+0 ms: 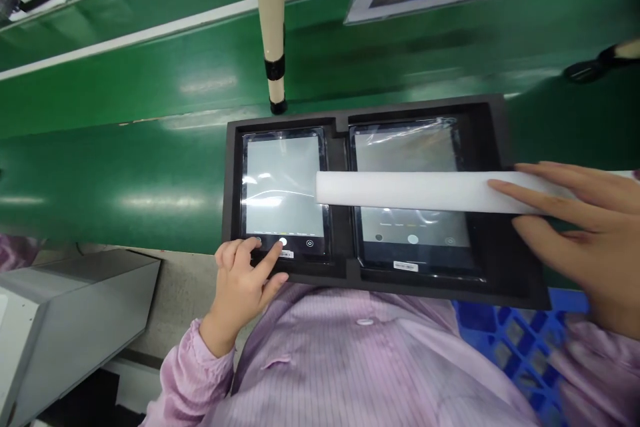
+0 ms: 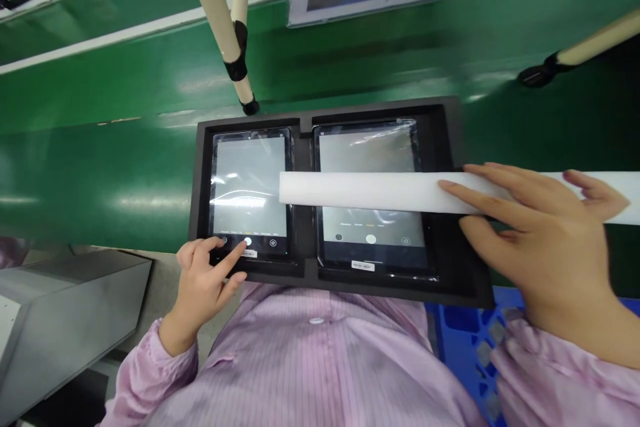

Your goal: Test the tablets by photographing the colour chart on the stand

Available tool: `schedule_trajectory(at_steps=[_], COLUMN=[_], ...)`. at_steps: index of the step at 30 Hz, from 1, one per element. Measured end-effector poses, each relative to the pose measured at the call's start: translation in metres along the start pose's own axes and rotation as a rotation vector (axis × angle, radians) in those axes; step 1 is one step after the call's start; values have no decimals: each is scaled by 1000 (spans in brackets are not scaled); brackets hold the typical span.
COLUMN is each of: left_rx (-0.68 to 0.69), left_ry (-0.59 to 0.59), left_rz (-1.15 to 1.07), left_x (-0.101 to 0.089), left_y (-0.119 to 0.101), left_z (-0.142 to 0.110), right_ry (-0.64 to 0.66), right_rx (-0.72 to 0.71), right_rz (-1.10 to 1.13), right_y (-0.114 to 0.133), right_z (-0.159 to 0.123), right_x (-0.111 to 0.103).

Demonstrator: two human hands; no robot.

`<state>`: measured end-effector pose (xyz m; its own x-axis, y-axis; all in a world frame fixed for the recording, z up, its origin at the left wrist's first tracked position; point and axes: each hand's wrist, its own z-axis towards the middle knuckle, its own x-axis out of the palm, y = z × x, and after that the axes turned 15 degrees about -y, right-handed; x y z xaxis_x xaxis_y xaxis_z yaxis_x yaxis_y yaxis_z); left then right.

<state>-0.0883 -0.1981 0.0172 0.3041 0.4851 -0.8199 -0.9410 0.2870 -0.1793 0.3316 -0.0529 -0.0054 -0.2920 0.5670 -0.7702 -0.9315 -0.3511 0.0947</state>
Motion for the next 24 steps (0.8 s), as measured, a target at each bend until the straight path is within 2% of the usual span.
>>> schedule_trajectory(at_steps=[3, 6, 9, 18, 21, 24], left_rx=[-8, -19, -21, 21, 46, 136], left_ry=[-44, -103, -112, -109, -71, 3], left_rz=[-31, -74, -105, -172, -193, -215], left_x=[0, -1, -1, 9, 16, 28], left_y=[2, 1, -5, -36, -52, -76], left_z=[-3, -6, -5, 6, 17, 36], right_ry=[-95, -104, -93, -154, -126, -102], right_rx=[-81, -98, -95, -149, -151, -131], right_rz=[119, 101, 100, 90, 33, 10], right_y=[2, 3, 3, 2, 6, 5], right_z=[1, 3, 5, 7, 9, 9], right_x=[-1, -1, 0, 2, -3, -11])
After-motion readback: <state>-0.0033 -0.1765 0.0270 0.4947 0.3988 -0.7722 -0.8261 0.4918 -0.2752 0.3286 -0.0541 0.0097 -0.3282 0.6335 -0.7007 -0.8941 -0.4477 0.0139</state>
